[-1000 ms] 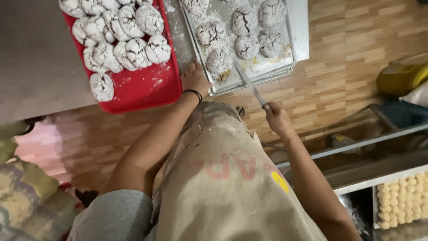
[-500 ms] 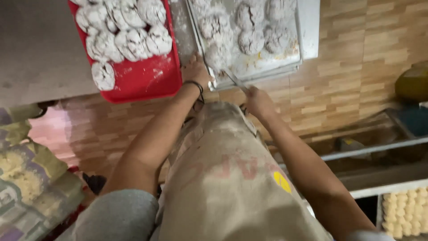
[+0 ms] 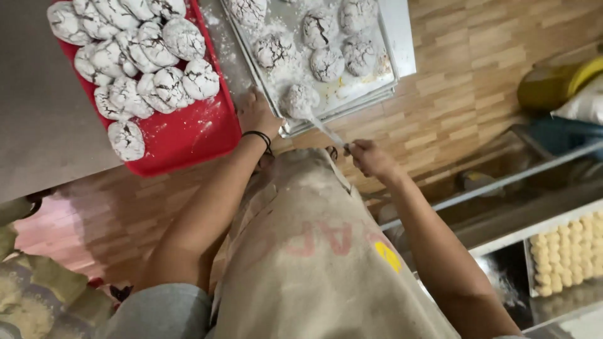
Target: Transferring powdered pastries from a baking sheet to a red plastic tray and organizing them in rows.
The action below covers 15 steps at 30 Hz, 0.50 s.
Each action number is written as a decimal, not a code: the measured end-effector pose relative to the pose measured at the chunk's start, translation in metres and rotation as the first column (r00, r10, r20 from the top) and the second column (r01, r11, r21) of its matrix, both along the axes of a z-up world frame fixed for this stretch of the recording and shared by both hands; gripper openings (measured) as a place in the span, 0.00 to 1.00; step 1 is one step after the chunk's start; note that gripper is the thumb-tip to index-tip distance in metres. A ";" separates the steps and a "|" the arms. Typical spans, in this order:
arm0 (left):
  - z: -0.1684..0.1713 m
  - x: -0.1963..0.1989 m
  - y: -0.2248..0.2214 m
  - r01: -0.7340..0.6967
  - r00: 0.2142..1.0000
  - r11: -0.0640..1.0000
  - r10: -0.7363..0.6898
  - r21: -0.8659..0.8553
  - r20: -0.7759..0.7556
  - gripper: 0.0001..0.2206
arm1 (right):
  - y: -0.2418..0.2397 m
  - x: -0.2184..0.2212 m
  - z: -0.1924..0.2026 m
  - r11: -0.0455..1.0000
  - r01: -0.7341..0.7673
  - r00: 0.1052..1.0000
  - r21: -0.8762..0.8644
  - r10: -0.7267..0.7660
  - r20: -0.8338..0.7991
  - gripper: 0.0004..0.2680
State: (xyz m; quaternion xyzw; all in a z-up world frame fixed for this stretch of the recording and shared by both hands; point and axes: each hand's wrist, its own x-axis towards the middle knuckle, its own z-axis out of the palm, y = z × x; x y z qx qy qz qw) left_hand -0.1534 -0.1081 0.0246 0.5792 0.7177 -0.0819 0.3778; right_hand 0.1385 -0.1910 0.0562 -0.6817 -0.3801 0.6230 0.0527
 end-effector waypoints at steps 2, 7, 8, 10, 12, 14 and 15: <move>0.009 -0.001 0.002 0.038 0.999 0.999 -0.038 0.003 -0.018 0.49 | 0.010 -0.018 0.013 0.998 0.069 0.998 -0.013 -0.069 -0.011 0.10; 0.023 -0.006 0.005 0.097 0.994 0.995 -0.096 0.006 -0.044 0.47 | 0.000 -0.036 0.033 1.000 0.015 0.990 -0.012 -0.013 0.140 0.10; 0.026 -0.008 0.005 0.115 0.992 0.993 -0.116 -0.017 -0.041 0.47 | -0.009 -0.030 0.025 0.998 -0.052 0.965 -0.038 0.060 0.257 0.10; 0.030 -0.008 0.005 0.098 0.995 0.995 -0.098 -0.001 -0.031 0.48 | -0.023 -0.016 0.048 0.998 -0.056 0.959 -0.042 0.065 0.277 0.11; 0.033 -0.009 0.003 0.078 0.997 0.997 -0.078 0.005 -0.023 0.48 | -0.040 0.002 0.060 0.997 -0.063 0.953 -0.054 0.076 0.294 0.12; 0.035 -0.009 0.003 0.076 0.997 0.997 -0.076 0.005 -0.011 0.47 | -0.060 0.026 0.060 0.997 0.063 0.945 0.043 -0.074 0.320 0.12; 0.039 -0.010 0.003 0.076 0.997 0.997 -0.076 0.002 -0.005 0.47 | -0.066 0.035 0.050 0.997 0.062 0.943 0.040 -0.072 0.325 0.12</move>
